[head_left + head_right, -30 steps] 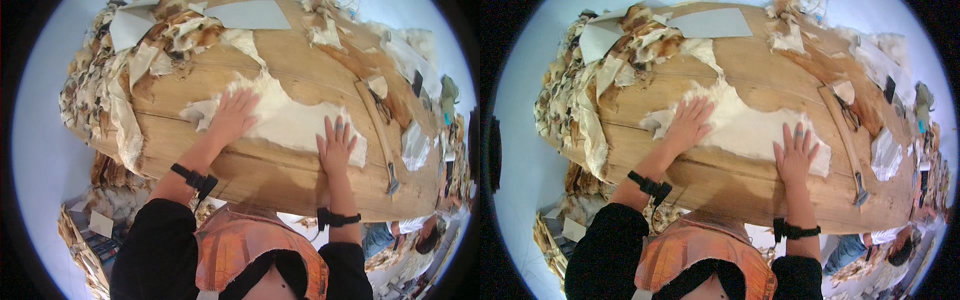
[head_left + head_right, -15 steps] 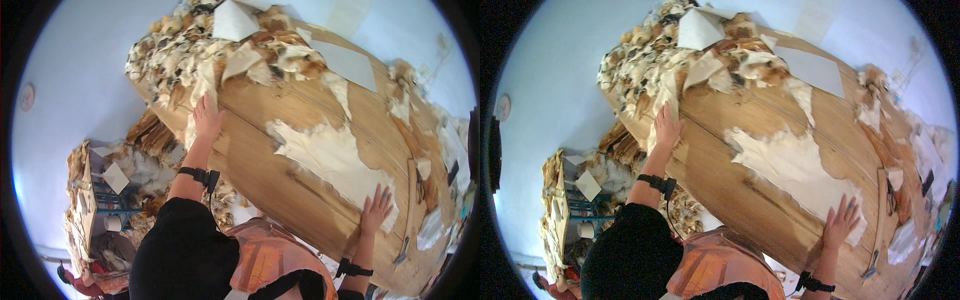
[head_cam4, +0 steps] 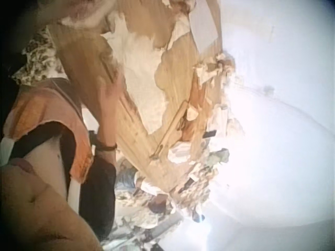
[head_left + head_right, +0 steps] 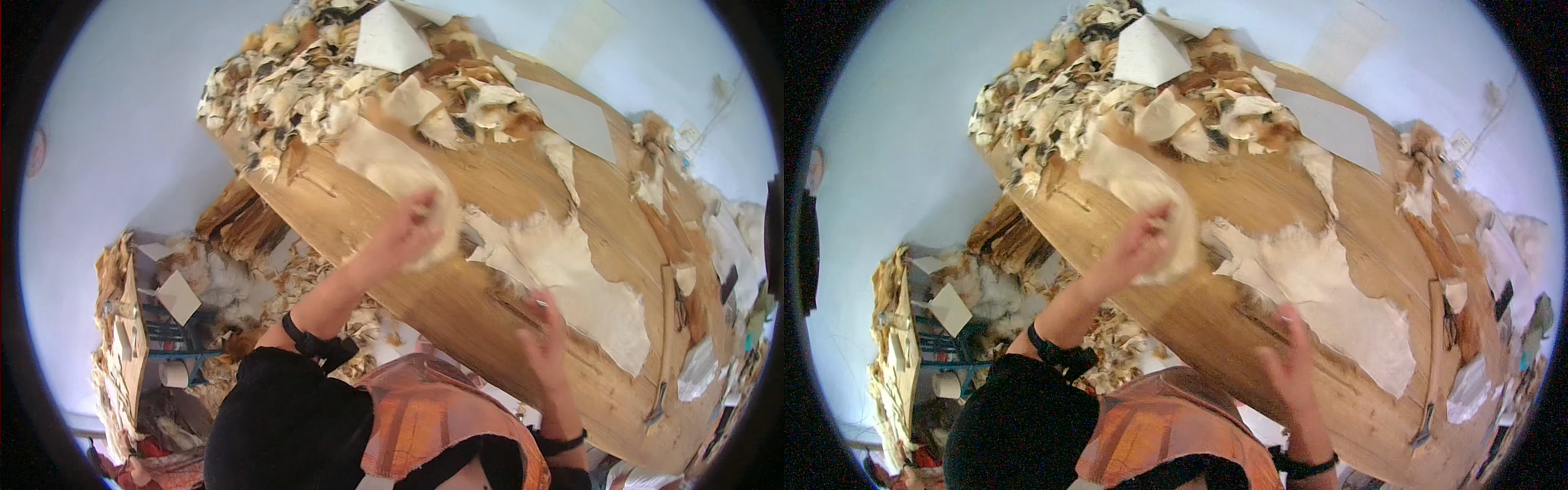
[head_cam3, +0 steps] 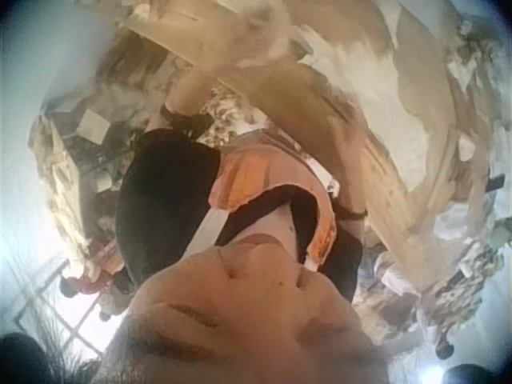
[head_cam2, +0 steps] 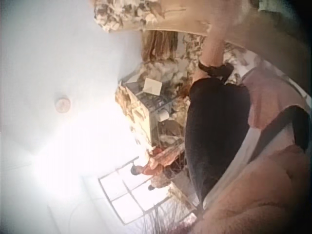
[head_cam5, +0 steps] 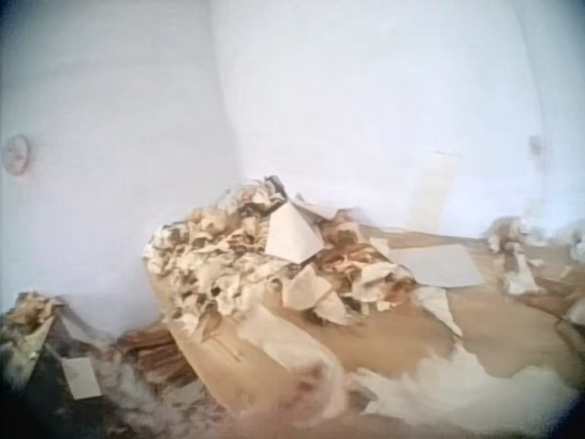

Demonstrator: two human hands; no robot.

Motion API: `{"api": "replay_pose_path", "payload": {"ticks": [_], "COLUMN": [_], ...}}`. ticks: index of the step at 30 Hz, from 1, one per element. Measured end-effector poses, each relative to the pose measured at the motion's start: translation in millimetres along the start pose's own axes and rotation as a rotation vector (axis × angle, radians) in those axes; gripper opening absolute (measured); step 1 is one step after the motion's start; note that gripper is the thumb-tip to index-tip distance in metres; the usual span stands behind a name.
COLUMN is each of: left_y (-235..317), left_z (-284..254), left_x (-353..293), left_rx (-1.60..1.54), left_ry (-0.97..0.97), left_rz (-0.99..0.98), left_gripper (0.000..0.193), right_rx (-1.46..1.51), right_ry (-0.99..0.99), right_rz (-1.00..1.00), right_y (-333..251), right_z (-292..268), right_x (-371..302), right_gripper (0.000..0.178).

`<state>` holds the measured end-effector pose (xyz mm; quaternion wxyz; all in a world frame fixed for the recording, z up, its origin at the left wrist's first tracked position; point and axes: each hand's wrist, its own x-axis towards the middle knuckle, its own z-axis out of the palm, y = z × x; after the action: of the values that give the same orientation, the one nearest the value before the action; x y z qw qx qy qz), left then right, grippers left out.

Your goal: The person is trimming and shaping pieces of fur and leather hides on a wooden table in a workshop.

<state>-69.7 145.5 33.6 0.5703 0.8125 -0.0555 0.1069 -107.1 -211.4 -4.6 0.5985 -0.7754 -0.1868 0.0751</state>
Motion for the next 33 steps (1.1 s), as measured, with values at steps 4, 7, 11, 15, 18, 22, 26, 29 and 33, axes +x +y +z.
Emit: {"api": "replay_pose_path", "payload": {"ticks": [4, 7, 11, 15, 18, 22, 26, 29, 33], "left_y": [-22, -33, -96, -64, -28, 52, 49, -9, -61], "left_z": [0, -15, -39, -63, -81, -83, -51, -3, 26], "left_x": [-4, 18, 26, 39, 47, 66, 83, 70, 48], "left_rx": [0.067, 0.352, 0.83, 0.616, 0.395, 0.348, -0.037, -0.004, 0.479], "left_ry": [-0.271, 0.083, 0.096, -0.191, -0.124, -0.217, -0.464, -0.684, -0.94], "left_rz": [-0.143, -0.003, 0.186, 0.021, 0.08, 0.08, -0.104, -0.009, 0.001], "left_gripper": [0.061, 0.059, 0.05, 0.026, 0.019, 0.016, 0.028, 0.042, 0.039], "right_rx": [0.08, 0.268, -0.126, 0.051, 0.277, 0.39, 0.544, 0.38, -0.406], "right_ry": [-0.029, 0.073, -0.005, 0.0, -0.05, 0.026, 0.223, 0.396, 0.218], "right_rz": [0.118, 0.214, 0.176, 0.093, 0.246, 0.205, 0.249, 0.376, 0.61], "right_y": [5, 37, 38, 28, -14, -60, -81, -44, -1], "right_z": [61, 71, 73, 69, 53, 17, -27, -48, -51], "right_x": [40, 50, 56, 53, 57, 46, 6, -33, -88], "right_gripper": [0.092, 0.089, 0.054, 0.03, 0.027, 0.025, 0.022, 0.02, 0.023]}}
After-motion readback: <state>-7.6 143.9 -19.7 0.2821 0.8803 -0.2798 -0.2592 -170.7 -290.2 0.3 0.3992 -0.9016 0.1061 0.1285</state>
